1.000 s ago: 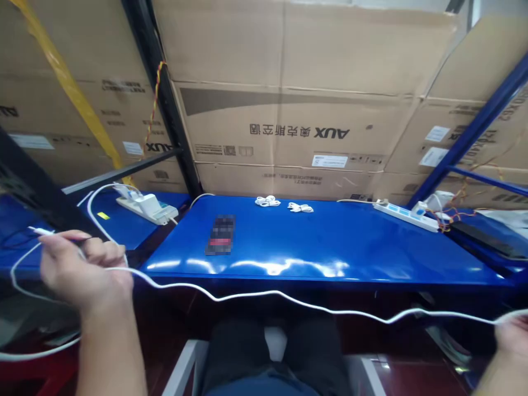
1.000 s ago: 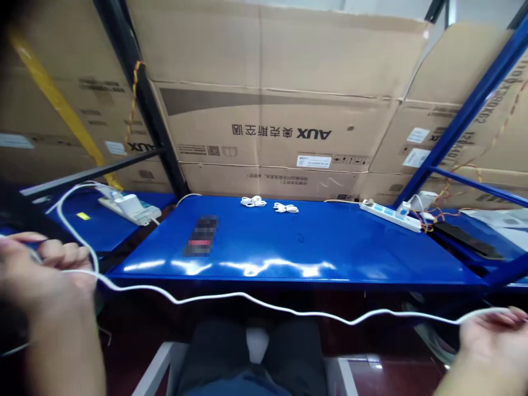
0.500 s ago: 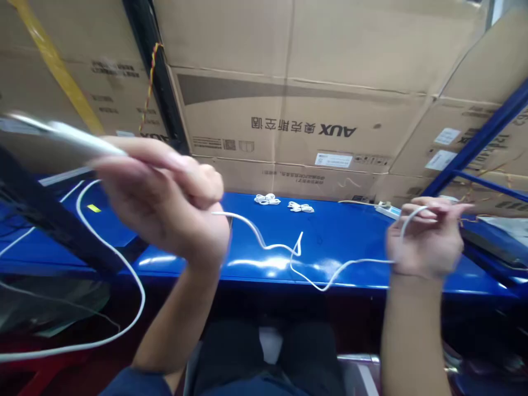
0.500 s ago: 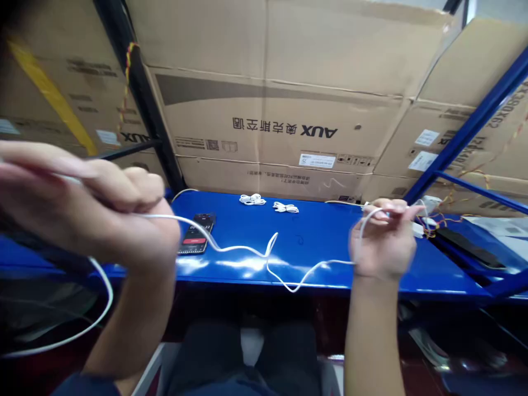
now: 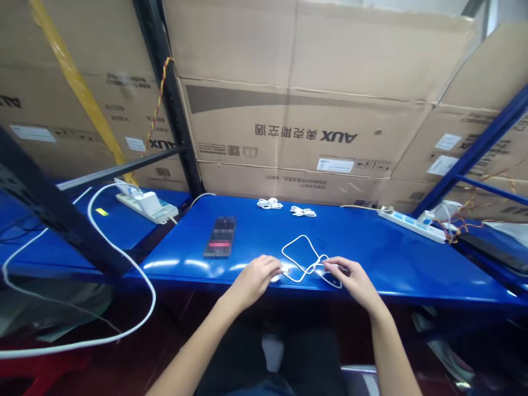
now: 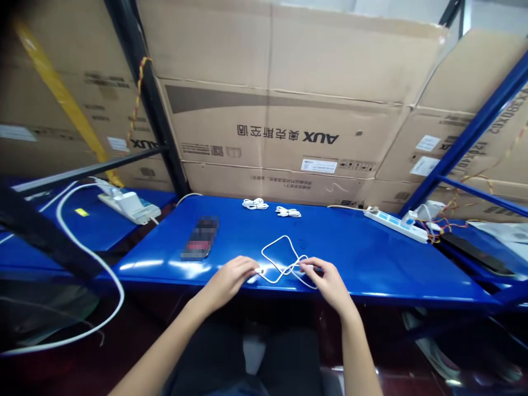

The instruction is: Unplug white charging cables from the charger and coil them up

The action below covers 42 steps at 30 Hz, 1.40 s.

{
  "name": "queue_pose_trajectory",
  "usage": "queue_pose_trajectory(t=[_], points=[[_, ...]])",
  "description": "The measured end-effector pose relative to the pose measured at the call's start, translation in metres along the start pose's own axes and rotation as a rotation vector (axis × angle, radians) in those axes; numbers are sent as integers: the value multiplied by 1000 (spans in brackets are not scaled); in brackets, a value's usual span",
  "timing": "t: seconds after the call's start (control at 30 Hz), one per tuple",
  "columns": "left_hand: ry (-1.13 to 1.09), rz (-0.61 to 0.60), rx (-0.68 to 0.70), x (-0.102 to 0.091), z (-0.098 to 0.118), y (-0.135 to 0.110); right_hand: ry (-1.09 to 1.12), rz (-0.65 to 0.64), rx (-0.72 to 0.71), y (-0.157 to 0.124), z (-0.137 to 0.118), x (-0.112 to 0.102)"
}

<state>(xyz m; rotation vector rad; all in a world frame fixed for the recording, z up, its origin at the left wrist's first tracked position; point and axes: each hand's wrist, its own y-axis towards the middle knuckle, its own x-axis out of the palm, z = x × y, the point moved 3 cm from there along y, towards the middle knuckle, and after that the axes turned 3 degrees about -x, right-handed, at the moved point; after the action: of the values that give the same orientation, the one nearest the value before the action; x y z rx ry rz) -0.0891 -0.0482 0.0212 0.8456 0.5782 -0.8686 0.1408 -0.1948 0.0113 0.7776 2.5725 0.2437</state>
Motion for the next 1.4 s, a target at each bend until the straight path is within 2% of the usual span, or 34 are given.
queue_pose_trajectory(t=[0.17, 0.37, 0.7, 0.93, 1.1, 1.2, 1.3, 1.4], points=[[82, 12, -41, 2, -15, 3, -151, 59, -17, -2, 14, -5], [123, 55, -56, 6, -17, 0, -407, 127, -18, -2, 21, -2], [178, 89, -35, 13, -16, 1, -879, 157, 37, -16, 11, 17], [194, 89, -32, 13, -16, 1, -1020, 145, 101, -17, 5, 23], [202, 83, -33, 12, -15, 2, -1002, 64, 200, -7, 1, 25], [207, 83, -35, 13, -14, 2, -981, -10, 211, 0, -1, 26], [212, 83, -39, 13, -14, 2, -925, -115, 135, 5, -2, 20], [214, 80, -41, 13, -14, 1, -890, -190, 13, 8, -3, 5]])
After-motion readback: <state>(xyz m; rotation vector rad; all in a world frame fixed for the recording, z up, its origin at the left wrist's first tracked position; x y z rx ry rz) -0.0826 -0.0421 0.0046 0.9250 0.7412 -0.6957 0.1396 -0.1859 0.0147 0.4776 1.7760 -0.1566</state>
